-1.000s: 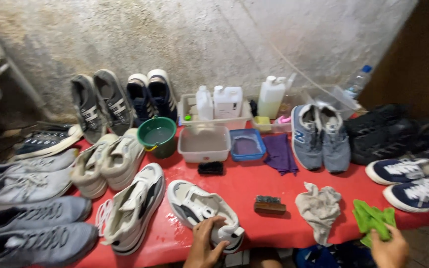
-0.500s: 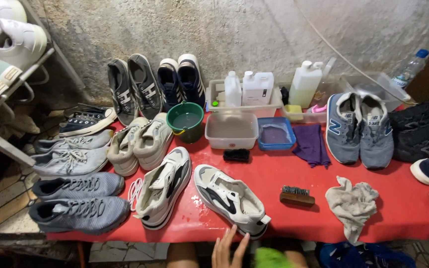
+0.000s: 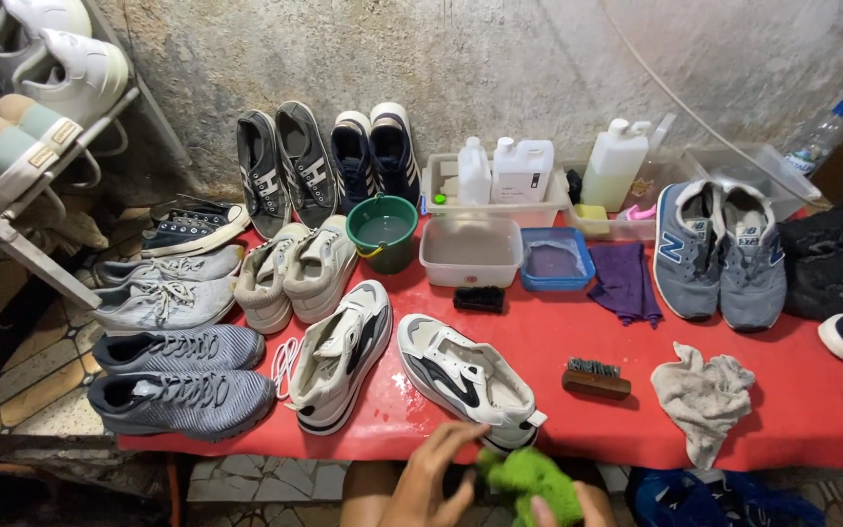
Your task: Cleaning a white sneaker by scrubbing the midsole with a brush and wiping it with a cloth.
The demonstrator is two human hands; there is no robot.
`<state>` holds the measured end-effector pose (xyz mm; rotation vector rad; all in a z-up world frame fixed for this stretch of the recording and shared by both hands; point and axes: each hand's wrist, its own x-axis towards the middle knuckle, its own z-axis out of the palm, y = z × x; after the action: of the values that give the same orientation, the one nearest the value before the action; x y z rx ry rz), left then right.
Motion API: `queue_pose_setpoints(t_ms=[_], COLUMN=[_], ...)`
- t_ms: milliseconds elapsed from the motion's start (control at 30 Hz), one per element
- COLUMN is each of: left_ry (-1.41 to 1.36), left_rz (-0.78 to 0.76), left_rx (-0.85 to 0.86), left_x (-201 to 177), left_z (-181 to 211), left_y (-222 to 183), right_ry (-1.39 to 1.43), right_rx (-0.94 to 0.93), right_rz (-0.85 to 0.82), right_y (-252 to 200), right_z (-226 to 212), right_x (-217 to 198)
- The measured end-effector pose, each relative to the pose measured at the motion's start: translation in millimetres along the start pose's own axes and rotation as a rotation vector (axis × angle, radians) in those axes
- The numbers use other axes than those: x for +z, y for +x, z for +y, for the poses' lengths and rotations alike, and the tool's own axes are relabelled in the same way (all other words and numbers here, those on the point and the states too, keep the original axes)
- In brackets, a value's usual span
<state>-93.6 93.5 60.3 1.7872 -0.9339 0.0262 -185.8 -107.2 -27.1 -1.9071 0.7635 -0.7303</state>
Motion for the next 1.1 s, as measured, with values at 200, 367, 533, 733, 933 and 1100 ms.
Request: queue_pose_setpoints(t_ms=[200, 367, 533, 733, 933, 1100], left_ry=[0.06, 0.11, 0.069, 0.102, 0.025, -0.015], left_rz=[0.002, -0.08, 0.044, 0.131, 0.113, 0.064], left_rx=[-0.028, -0.013, -0.031, -0.009, -0.071, -0.105], left_x=[1.6, 24.0, 43.3, 55.7, 48.3, 42.2], left_z=[-12.4, -52.6, -75.5, -93.8, -79.9, -67.6], left_y=[49.1, 47.2, 34.9, 29.8, 32.1, 36.6], right_ry=[0.02, -0.093, -0.319, -0.048, 0.034, 0.167], right_rx=[-0.236, -0.776, -0.858, -0.73, -0.325, 0.099], right_rz=[0.184, 0.011, -0.182, -0.226, -0.087, -0.071], right_y=[12.4, 36.2, 58.8, 67.5, 70.7, 74.6], right_z=[-67.2, -39.8, -26.1, -43.5, -54.6, -66.2], right_x=[19.1, 63.8, 72.0, 78.2, 102.1, 92.4])
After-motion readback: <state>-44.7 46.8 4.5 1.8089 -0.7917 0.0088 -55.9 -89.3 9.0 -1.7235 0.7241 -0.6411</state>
